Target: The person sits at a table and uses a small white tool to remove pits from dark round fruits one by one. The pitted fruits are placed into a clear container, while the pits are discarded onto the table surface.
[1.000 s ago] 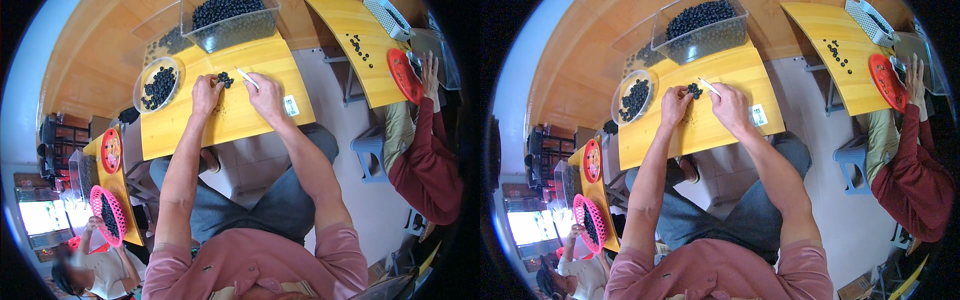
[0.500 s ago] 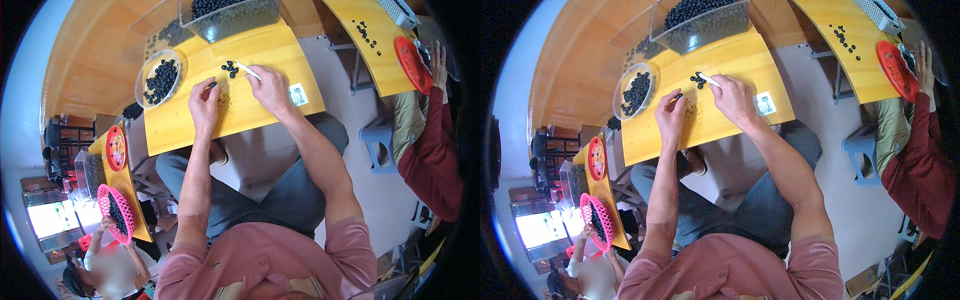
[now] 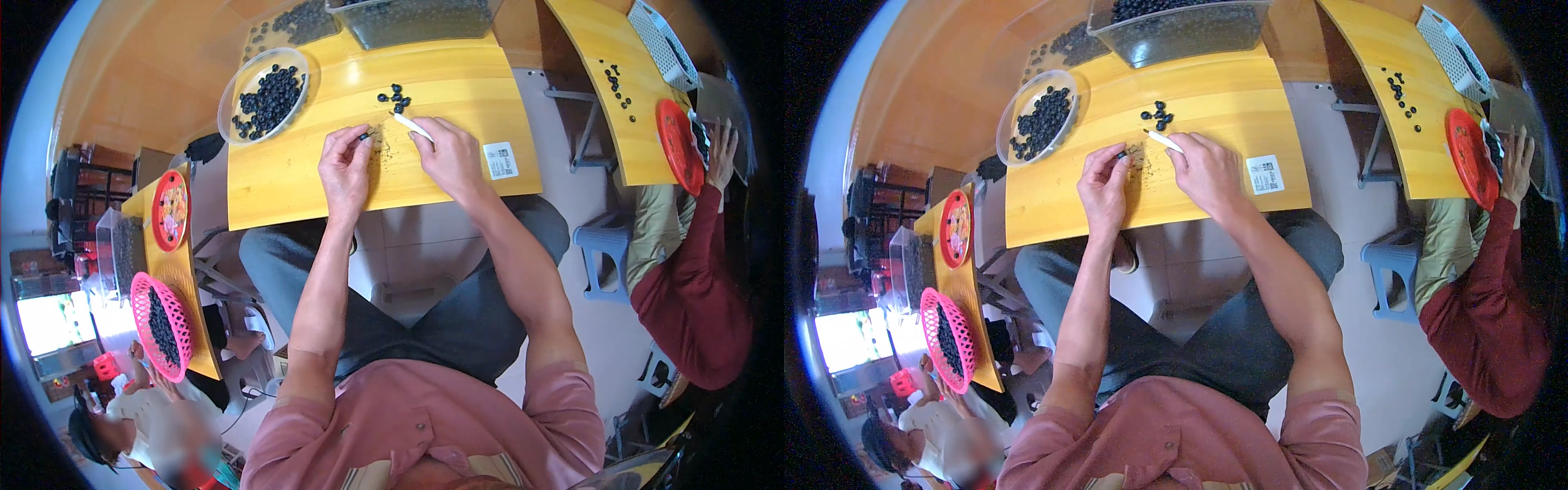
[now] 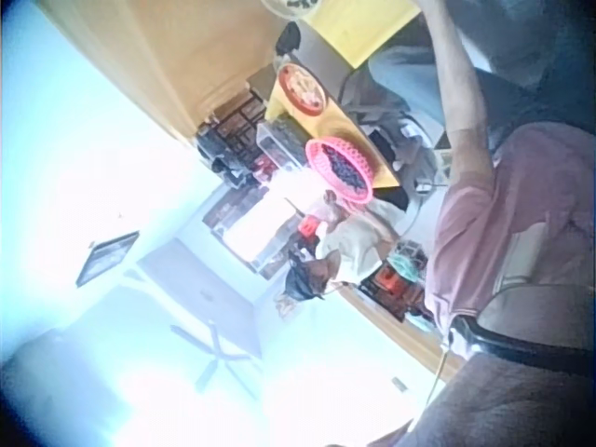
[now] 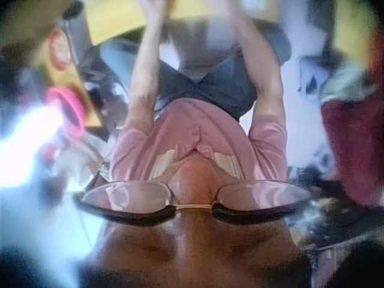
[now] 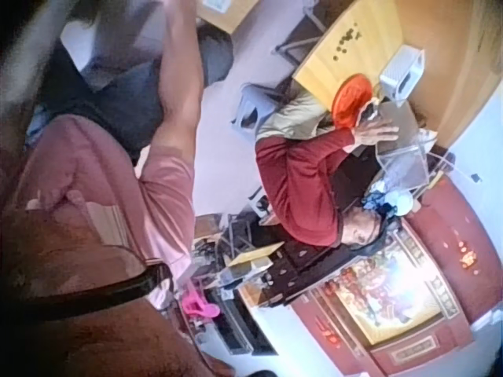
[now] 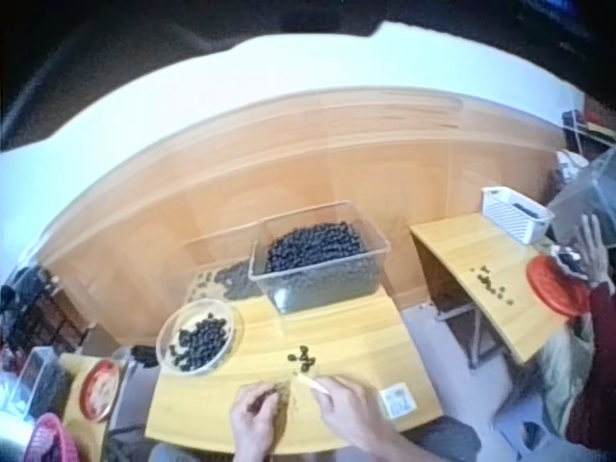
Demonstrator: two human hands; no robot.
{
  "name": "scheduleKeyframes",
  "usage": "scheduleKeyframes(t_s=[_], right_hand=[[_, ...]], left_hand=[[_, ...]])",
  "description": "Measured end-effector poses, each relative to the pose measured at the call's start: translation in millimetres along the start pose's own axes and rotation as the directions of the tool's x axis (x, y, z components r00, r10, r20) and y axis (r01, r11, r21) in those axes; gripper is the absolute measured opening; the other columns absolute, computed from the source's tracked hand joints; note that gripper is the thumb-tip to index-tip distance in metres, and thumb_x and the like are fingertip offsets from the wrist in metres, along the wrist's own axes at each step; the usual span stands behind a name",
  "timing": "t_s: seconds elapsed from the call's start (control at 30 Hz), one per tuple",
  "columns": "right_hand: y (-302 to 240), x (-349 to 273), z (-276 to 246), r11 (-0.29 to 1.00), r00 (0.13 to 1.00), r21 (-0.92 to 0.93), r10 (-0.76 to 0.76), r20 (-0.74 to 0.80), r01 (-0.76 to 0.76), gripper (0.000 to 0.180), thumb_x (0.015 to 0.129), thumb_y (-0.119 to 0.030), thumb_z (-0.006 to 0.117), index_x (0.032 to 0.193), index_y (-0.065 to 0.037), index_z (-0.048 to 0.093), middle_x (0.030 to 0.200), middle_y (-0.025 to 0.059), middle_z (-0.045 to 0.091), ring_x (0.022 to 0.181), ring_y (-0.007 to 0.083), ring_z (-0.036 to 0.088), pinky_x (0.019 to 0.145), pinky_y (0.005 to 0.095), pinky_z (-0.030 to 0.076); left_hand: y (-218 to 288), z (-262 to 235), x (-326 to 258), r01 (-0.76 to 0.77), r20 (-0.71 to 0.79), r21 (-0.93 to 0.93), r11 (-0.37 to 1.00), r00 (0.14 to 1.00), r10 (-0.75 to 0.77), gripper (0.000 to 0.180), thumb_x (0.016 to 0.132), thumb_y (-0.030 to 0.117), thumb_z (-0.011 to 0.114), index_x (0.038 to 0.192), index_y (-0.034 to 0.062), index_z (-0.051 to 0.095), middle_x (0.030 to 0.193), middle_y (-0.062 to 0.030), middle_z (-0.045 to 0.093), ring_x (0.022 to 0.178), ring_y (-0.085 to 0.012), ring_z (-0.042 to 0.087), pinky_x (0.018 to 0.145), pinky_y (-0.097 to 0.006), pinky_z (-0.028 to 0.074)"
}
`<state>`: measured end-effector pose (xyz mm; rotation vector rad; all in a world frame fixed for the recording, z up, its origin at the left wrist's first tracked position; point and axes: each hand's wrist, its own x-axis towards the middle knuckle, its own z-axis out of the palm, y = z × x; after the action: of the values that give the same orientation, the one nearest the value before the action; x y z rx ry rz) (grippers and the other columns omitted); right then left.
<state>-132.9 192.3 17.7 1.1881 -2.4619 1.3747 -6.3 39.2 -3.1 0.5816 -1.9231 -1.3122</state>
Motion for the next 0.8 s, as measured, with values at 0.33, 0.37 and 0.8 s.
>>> scheduleKeyframes(t_s=[0.33, 0.37, 0.8], right_hand=[[-1.5, -9.0, 6.6, 0.973, 0.979, -0.108, -0.200, 0.032, 0.202, 0.019, 0.093, -0.017, 0.075, 0.110, -0.009, 0.075, 0.089, 0.0111, 0.073, 0.077, 0.0334, 0.074, 0.067, 0.0455, 0.061], [-0.7, -10.1, 6.6, 0.968, 0.975, -0.121, -0.215, 0.045, 0.219, 0.019, 0.093, -0.017, 0.075, 0.110, -0.009, 0.075, 0.089, 0.0108, 0.073, 0.076, 0.0329, 0.074, 0.067, 0.0450, 0.061], [-1.7, -11.1, 6.1, 0.943, 0.956, -0.166, -0.275, 0.100, 0.288, 0.020, 0.092, -0.014, 0.075, 0.110, -0.006, 0.074, 0.085, 0.0098, 0.069, 0.075, 0.0303, 0.074, 0.066, 0.0437, 0.061]], left_hand=[[4.8, 4.8, -0.9, 0.145, 0.026, -0.233, 0.961, 0.989, -0.143, 0.036, 0.094, -0.007, 0.076, 0.129, -0.0011, 0.068, 0.104, -0.0033, 0.070, 0.092, -0.0095, 0.066, 0.087, -0.024, 0.056], [4.5, 5.0, -0.5, 0.145, 0.037, -0.213, 0.966, 0.989, -0.140, 0.036, 0.093, -0.007, 0.076, 0.128, -0.0010, 0.068, 0.104, -0.0034, 0.070, 0.092, -0.0095, 0.066, 0.087, -0.024, 0.056], [9.8, 4.7, 0.4, 0.132, 0.075, -0.153, 0.979, 0.990, -0.121, 0.040, 0.091, -0.009, 0.075, 0.130, -0.0015, 0.067, 0.104, -0.0037, 0.069, 0.092, -0.0094, 0.066, 0.087, -0.024, 0.056]])
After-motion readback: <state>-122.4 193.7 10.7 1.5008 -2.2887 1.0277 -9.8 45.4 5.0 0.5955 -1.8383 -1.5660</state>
